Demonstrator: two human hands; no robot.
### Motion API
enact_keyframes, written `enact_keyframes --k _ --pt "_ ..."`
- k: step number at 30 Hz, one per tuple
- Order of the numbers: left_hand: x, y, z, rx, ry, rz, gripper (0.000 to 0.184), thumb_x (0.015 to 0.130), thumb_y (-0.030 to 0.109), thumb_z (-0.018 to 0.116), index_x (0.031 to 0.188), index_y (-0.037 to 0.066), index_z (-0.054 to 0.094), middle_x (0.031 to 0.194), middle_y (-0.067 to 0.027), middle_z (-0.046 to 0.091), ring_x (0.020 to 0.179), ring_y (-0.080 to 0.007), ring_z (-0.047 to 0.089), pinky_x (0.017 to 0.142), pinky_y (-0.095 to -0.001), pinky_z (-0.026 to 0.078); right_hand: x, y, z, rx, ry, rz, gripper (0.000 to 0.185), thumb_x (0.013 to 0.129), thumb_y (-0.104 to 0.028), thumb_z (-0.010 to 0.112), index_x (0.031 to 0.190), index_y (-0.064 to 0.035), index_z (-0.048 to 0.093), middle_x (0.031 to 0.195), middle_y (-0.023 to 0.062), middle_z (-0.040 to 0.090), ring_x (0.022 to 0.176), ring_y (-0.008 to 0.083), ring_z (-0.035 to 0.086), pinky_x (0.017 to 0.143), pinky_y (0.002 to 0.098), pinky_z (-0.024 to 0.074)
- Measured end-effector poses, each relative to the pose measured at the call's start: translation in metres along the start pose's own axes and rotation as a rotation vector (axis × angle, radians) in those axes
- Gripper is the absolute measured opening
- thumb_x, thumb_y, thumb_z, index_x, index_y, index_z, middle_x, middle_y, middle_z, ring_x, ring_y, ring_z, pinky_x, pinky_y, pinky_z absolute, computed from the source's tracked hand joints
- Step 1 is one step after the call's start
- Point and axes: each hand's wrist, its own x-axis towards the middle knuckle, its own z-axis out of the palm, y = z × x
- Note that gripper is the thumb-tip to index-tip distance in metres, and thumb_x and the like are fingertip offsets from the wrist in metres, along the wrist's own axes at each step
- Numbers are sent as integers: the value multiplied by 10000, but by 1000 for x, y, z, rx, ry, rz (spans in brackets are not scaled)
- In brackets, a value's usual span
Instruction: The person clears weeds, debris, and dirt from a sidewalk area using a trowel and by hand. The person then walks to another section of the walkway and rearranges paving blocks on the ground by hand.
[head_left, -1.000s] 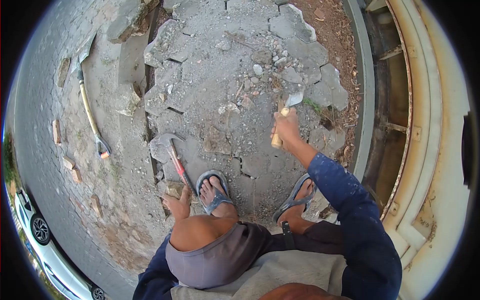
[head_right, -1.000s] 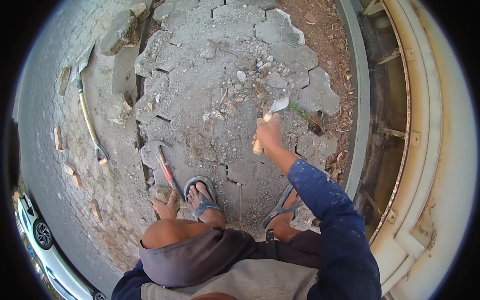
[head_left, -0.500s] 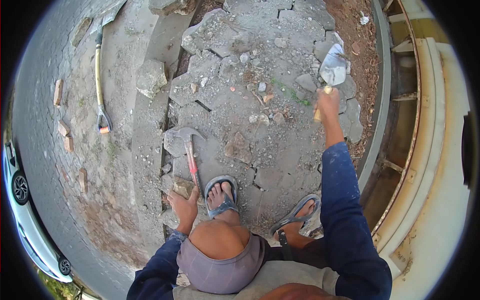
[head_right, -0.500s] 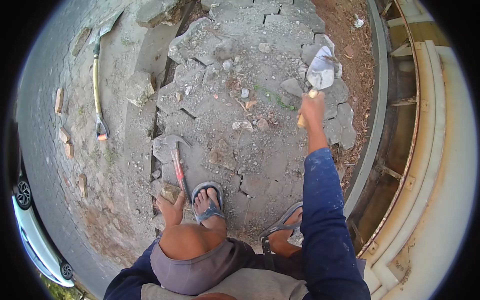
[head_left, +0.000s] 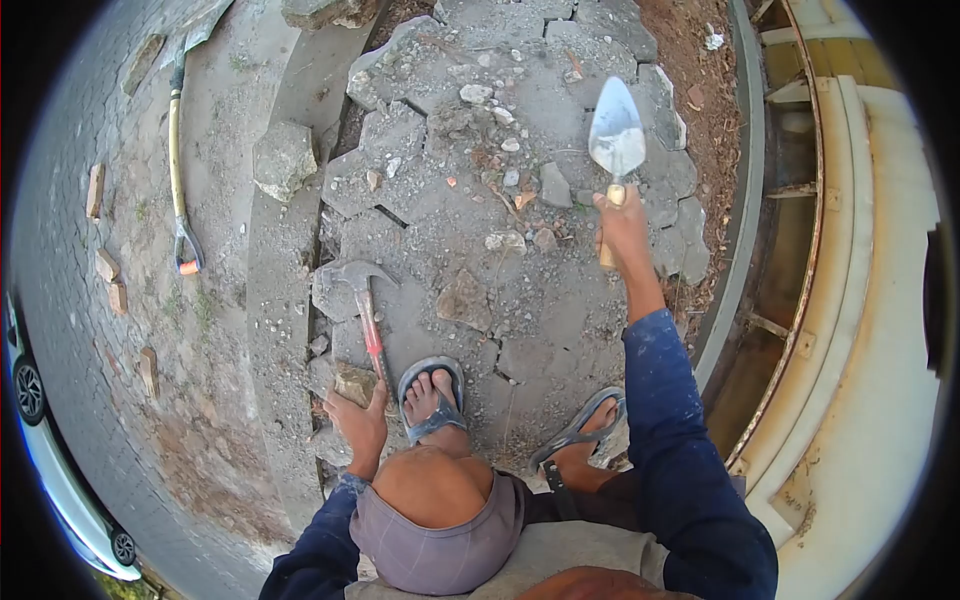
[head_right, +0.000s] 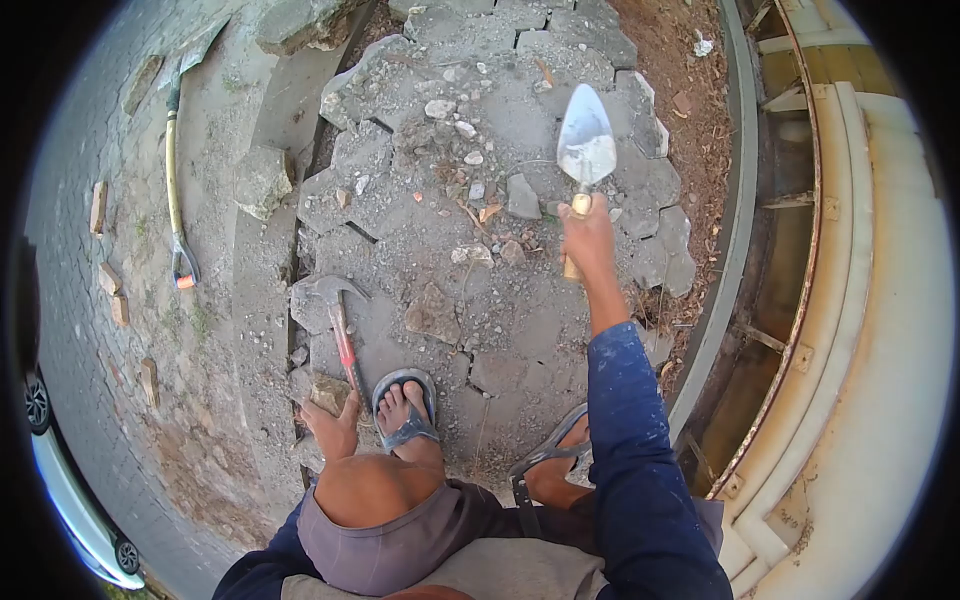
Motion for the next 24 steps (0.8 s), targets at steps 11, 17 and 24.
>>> enact_keyframes --k 11,17,24 --pt "2 3 1 2 -6 -20 888 750 400 770 1330 -107 327 1209 -302 419 1143 -463 430 965 -502 348 -38 -31 113 698 16 257 232 901 -84 554 1039 -43 372 707 68 480 482 155 501 375 338 453" --pt "0 6 -5 22 -17 -44 893 746 407 769 1343 -88 327 1225 -300 419 1147 -464 431 966 -507 349 24 -87 106 119 -219 3 266 887 -93 573 1056 -21 380 722 74 498 485 148 517 378 314 452" --pt "-1 14 -12 -6 -21 -66 886 742 403 772 1352 -66 332 1223 -277 414 1146 -454 425 963 -510 349 64 -68 61 198 3 89 221 879 -101 571 1036 -52 423 700 47 488 484 139 509 375 302 449"
